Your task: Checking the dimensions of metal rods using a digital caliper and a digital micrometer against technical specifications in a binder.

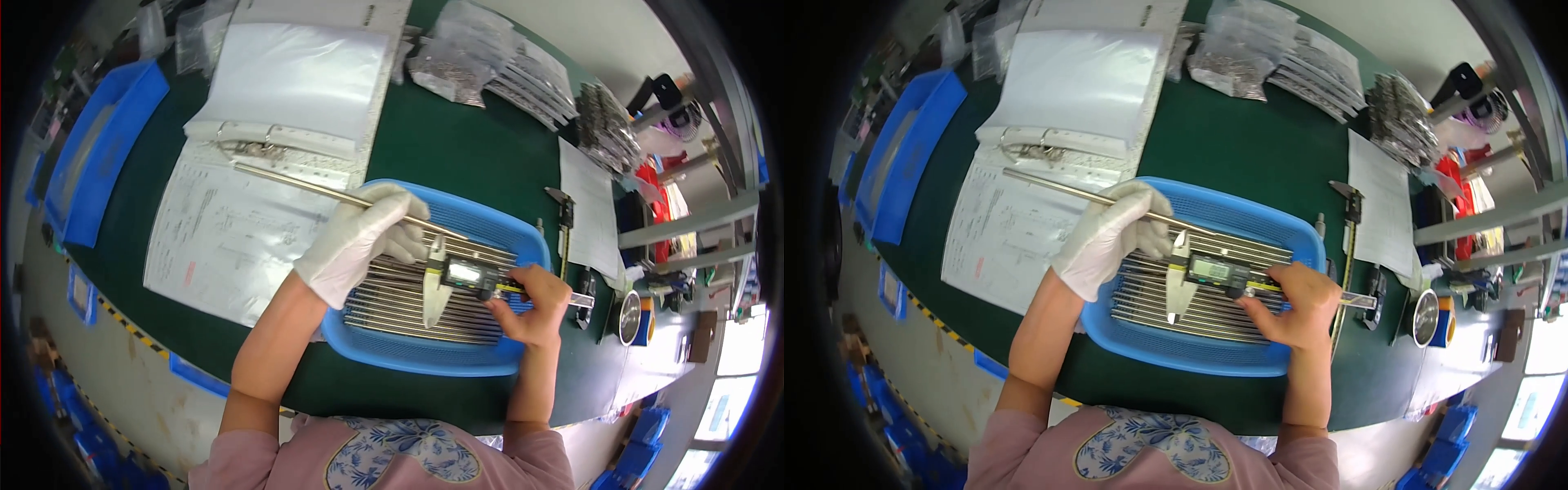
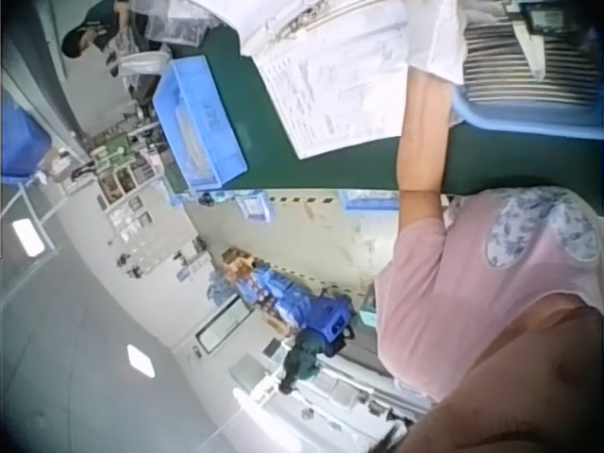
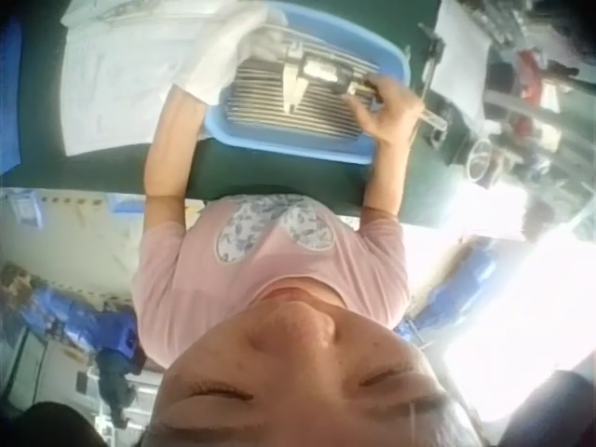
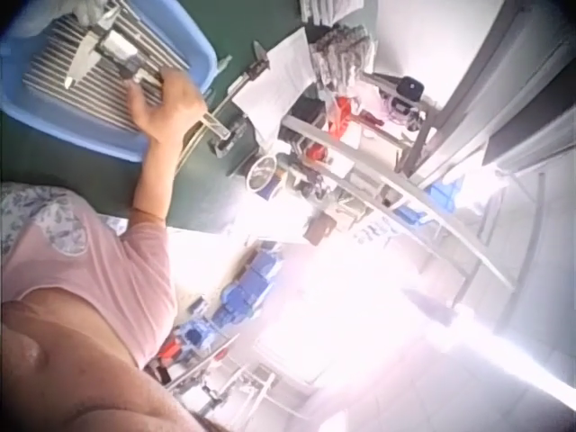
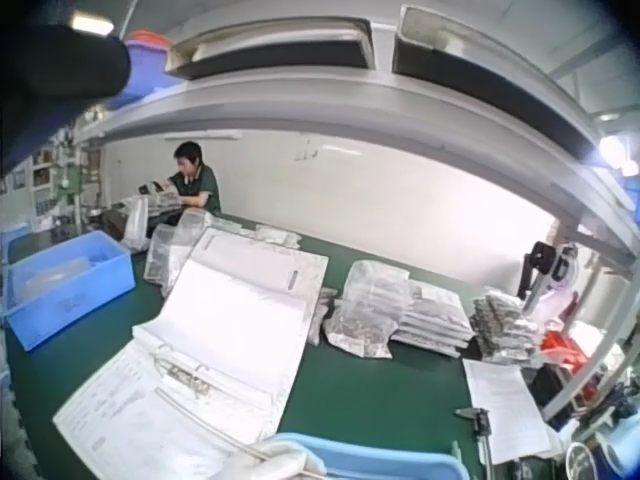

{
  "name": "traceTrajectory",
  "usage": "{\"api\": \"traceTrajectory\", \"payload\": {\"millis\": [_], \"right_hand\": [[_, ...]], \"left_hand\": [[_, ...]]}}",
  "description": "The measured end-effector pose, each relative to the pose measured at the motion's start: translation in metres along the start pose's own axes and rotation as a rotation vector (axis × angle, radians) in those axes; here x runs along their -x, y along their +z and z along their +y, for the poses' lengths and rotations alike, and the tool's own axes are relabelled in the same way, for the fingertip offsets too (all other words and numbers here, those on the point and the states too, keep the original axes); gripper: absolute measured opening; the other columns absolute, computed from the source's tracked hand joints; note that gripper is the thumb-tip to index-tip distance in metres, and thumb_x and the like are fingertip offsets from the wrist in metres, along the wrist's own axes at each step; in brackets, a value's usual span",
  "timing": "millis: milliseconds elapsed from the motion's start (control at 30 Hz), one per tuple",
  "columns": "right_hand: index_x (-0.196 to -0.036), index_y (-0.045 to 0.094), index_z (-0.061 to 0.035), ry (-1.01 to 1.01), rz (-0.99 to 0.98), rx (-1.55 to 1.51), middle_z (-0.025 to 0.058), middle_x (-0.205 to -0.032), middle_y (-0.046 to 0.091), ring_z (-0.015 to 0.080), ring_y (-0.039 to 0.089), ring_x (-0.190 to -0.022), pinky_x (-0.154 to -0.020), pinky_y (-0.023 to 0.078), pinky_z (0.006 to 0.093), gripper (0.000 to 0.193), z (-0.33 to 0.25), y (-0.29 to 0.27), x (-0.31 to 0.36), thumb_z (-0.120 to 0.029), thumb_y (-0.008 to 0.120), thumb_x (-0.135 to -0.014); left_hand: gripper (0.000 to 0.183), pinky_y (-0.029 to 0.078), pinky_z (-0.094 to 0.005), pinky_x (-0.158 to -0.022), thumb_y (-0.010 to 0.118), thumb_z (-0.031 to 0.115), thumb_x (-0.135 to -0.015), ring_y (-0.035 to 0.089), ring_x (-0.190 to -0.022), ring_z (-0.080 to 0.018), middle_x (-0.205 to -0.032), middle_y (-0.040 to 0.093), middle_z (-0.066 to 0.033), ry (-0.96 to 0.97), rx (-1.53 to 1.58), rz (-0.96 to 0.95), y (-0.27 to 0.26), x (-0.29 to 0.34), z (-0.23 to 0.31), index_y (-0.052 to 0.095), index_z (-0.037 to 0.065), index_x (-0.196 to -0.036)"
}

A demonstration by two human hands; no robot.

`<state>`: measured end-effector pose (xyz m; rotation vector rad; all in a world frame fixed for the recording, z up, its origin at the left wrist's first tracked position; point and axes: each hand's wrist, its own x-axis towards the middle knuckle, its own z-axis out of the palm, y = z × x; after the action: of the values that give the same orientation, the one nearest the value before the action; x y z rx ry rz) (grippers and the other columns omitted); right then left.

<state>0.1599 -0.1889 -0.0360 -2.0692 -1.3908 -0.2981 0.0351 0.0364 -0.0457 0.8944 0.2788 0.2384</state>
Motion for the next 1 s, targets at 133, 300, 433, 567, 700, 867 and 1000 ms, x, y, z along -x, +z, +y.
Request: {"api": "traceTrajectory", "payload": {"millis": [133, 300, 433, 567, 700, 867, 1000], "right_hand": [[-0.072, 0.059, -0.0024, 0.033, -0.034, -0.006, 0.0065, -0.054, 0.048, 0.0179, 0.044, -0.043, -0.041, 0.033, 0.0279, 0.039, -0.001, 0.002, 0.003, -0.036, 0.075, -0.060], [-0.074, 0.057, -0.0010, 0.067, 0.027, -0.075, 0.0046, -0.057, 0.046, 0.0144, 0.042, -0.044, -0.041, 0.030, 0.0246, 0.047, -0.002, 0.006, 0.006, -0.044, 0.071, -0.063], [-0.076, 0.056, -0.0004, 0.115, 0.044, -0.160, 0.0038, -0.060, 0.049, 0.0098, 0.042, -0.047, -0.043, 0.030, 0.0216, 0.041, -0.018, -0.002, 0.005, -0.037, 0.069, -0.063], [-0.076, 0.057, 0.0003, 0.307, -0.032, -0.018, 0.0041, -0.063, 0.053, 0.0073, 0.044, -0.051, -0.044, 0.030, 0.0195, 0.027, -0.060, -0.029, 0.016, -0.021, 0.066, -0.061], [-0.078, 0.061, 0.0002, 0.321, -0.175, -0.117, 0.0071, -0.062, 0.054, 0.0100, 0.045, -0.049, -0.046, 0.034, 0.0218, 0.019, -0.109, -0.032, 0.047, -0.002, 0.056, -0.060], [-0.091, 0.061, -0.0013, 0.533, -0.141, -0.121, 0.0081, -0.060, 0.052, 0.0107, 0.044, -0.048, -0.046, 0.034, 0.0220, 0.033, -0.137, 0.006, 0.074, 0.003, 0.055, -0.059], [-0.105, 0.059, -0.0032, 0.445, -0.110, 0.017, 0.0136, -0.068, 0.057, 0.0195, 0.053, -0.052, -0.051, 0.041, 0.0262, 0.049, -0.138, 0.029, 0.082, 0.008, 0.051, -0.058]], "left_hand": [[0.026, 0.052, -0.0238, -0.055, 0.052, 0.027, -0.088, 0.062, -0.061, -0.0146, -0.073, 0.061, -0.0068, -0.007, -0.016, 0.003, -0.005, 0.002, -0.003, 0.057, 0.001, -0.088], [0.027, 0.052, -0.0235, -0.054, 0.055, 0.027, -0.086, 0.062, -0.061, -0.0152, -0.075, 0.058, -0.0073, 0.008, 0.035, -0.061, -0.006, 0.000, -0.001, 0.057, 0.000, -0.087], [0.032, 0.052, -0.0237, -0.057, 0.053, 0.030, -0.087, 0.061, -0.065, -0.0150, -0.075, 0.057, -0.0083, 0.014, 0.007, -0.073, 0.002, 0.017, 0.008, 0.055, -0.002, -0.092], [0.033, 0.050, -0.0251, -0.058, 0.045, 0.031, -0.091, 0.061, -0.066, -0.0150, -0.076, 0.059, -0.0087, 0.030, -0.073, -0.097, -0.002, 0.082, 0.007, 0.053, -0.001, -0.092], [0.030, 0.049, -0.0246, -0.056, 0.042, 0.026, -0.093, 0.061, -0.065, -0.0156, -0.076, 0.060, -0.0098, -0.056, -0.079, 0.047, -0.019, 0.158, -0.011, 0.053, -0.001, -0.090], [0.029, 0.047, -0.0243, -0.053, 0.042, 0.026, -0.093, 0.058, -0.056, -0.0163, -0.063, 0.057, -0.0105, -0.124, 0.039, 0.314, -0.045, 0.197, -0.043, 0.053, 0.000, -0.085], [0.029, 0.047, -0.0243, -0.053, 0.041, 0.025, -0.093, 0.058, -0.056, -0.0168, -0.064, 0.057, -0.0107, -0.095, 0.052, 0.231, -0.054, 0.211, -0.056, 0.052, 0.000, -0.085]]}}
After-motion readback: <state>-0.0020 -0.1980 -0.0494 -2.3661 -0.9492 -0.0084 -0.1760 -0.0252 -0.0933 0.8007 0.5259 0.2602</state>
